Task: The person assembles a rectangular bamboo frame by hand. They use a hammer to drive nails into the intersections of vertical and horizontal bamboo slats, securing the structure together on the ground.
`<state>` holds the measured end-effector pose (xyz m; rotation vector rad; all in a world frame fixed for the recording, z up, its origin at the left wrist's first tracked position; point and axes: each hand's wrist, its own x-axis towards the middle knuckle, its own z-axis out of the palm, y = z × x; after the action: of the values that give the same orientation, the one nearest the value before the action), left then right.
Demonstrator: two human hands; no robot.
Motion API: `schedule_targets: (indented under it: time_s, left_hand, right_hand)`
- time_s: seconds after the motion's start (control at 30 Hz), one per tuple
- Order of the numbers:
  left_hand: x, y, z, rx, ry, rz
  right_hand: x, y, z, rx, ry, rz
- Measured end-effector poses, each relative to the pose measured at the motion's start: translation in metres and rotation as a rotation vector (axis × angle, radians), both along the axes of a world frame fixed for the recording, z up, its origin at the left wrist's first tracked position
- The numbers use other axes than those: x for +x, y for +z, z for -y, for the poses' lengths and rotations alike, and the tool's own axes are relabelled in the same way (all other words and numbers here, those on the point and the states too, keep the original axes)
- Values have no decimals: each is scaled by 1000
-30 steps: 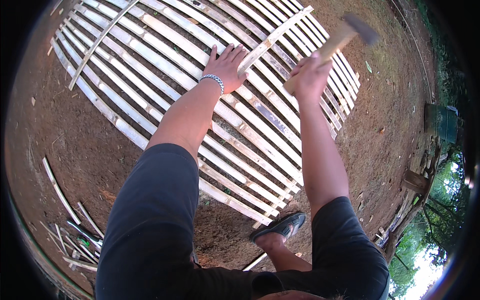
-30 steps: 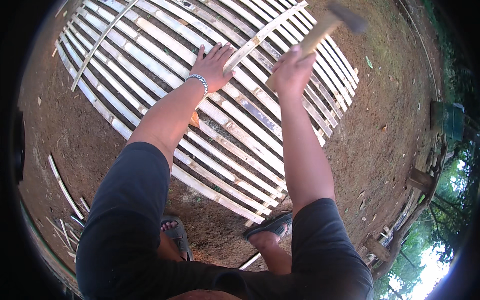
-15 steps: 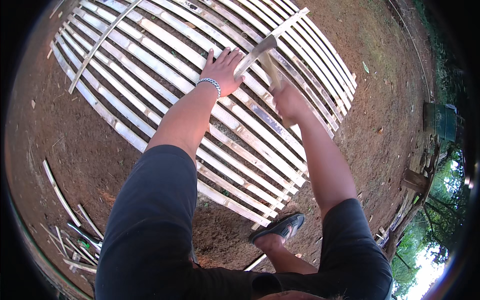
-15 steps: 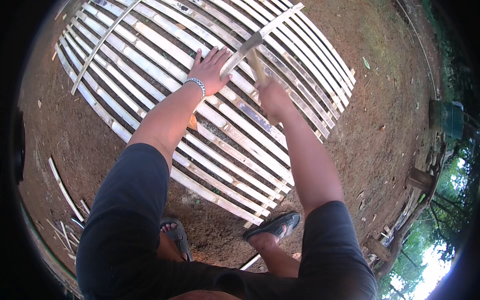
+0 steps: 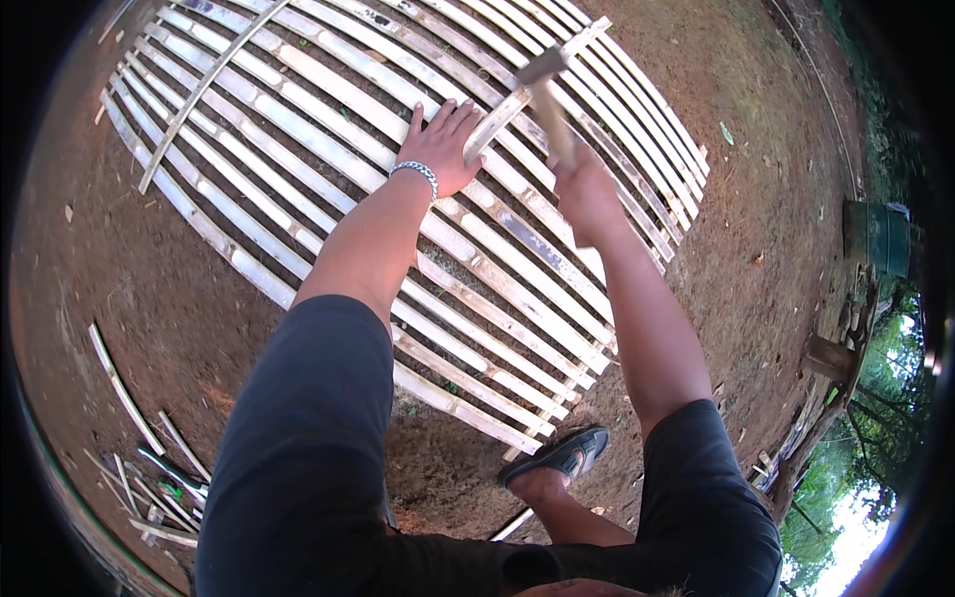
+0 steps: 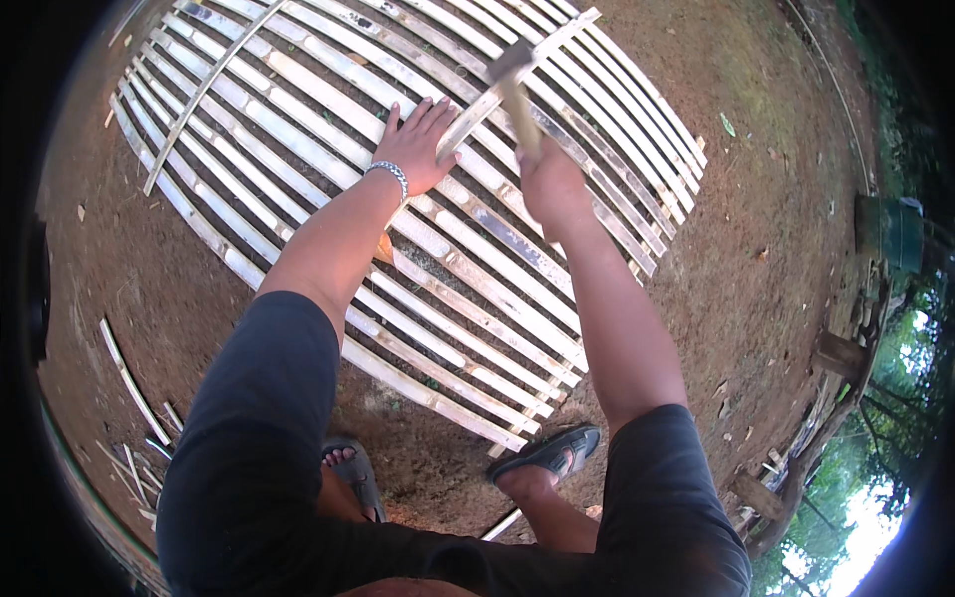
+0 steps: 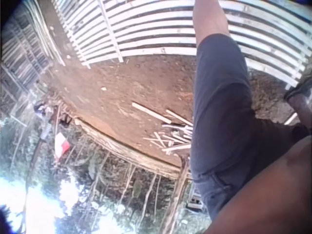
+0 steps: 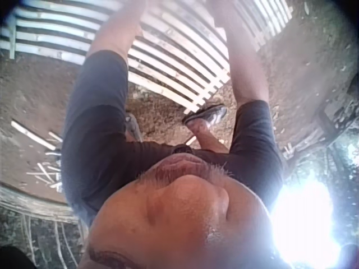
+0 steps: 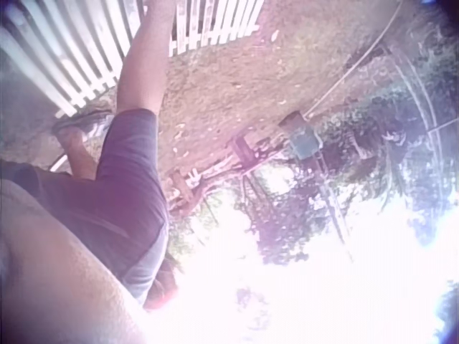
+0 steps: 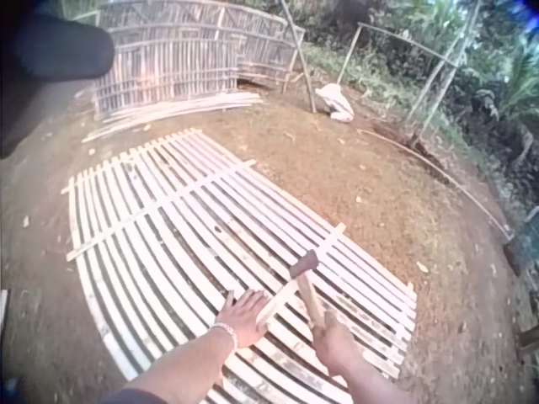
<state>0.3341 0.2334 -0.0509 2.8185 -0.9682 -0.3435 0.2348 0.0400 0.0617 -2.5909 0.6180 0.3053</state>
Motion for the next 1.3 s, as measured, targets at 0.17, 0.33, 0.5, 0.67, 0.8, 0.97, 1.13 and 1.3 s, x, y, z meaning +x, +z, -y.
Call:
schedule_targets:
  time_s: [0.17,0.33,0.5,0.67,0.8,0.97,1.13,1.3]
  left_hand:
    - [-1,-2,-3,8,-7,26]
    - [3,11,-7,9,1,-17]
    - [1,14,-5,34,-6,-60]
    - [-32,38,14,172,139,-215]
    - [-151,66,25,-1,241,-366]
    - [-188,85,32,-101,194,-386]
    - [-204,83,8,-6,323,-386]
    - [-254,95,-46,180,455,-302]
  right_hand:
    - [2,16,-32,167,-312,362]
    - [-45,8,-21,72,-15,-256]
    - [-172,73,23,-152,-67,-227]
    - [-313,239,49,-562,-272,-640]
    - [-444,311,95,-664,-297,-578]
    - [-501,228,215,-652,-351,-358]
    - [-441,86,303,-482,-576,-236]
    - [-378,-31,383,-386,-557,-230]
